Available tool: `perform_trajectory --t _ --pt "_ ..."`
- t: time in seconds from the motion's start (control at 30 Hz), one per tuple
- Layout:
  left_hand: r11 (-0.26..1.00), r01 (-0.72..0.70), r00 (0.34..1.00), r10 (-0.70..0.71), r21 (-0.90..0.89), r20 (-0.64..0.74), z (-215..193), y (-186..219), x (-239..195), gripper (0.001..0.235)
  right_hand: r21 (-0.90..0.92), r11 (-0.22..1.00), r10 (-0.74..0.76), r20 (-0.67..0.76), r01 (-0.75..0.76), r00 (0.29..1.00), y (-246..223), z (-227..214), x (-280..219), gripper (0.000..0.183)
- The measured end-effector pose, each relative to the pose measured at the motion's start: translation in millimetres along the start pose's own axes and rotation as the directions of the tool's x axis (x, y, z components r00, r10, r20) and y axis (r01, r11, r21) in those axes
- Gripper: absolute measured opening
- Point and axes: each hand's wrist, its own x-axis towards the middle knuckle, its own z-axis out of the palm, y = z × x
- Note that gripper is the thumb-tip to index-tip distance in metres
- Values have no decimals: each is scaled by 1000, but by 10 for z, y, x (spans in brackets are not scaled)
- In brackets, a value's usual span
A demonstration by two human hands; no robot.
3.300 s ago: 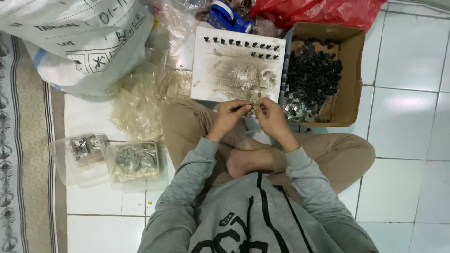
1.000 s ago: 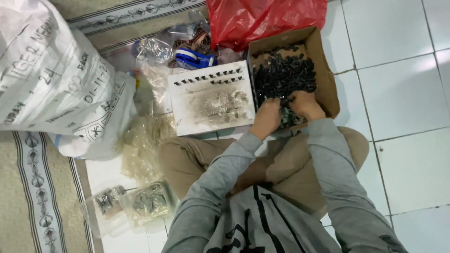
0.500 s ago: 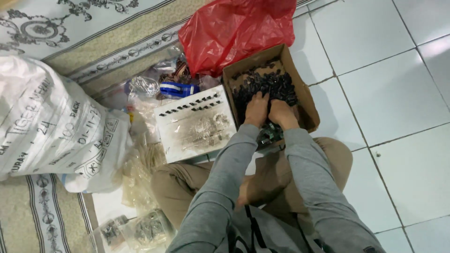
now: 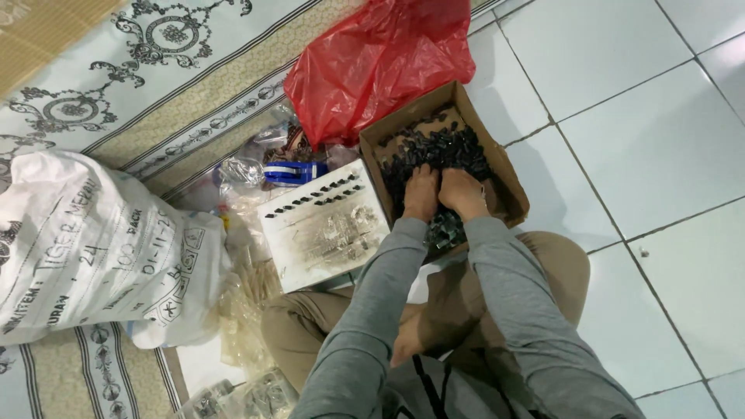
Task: Sorting and placing small black components into a white template tray
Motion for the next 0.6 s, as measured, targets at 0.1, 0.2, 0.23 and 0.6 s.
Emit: perform_trajectory --t 0.1,0.2,0.23,0.6 --pt "992 28 1000 -29 -119 -7 34 -10 8 45 28 999 -32 -30 32 999 -33 -52 -66 34" --pt "969 85 996 -92 -233 -20 6 -17 -83 44 16 1000 -12 -44 13 999 11 -62 -45 31" --pt "969 85 995 -93 -230 -23 -103 7 -139 44 17 1000 -16 -47 17 999 32 -41 -3 31" --pt "836 112 986 -161 -538 -44 -134 -7 -333 40 121 993 -15 -26 18 1000 181 198 271 27"
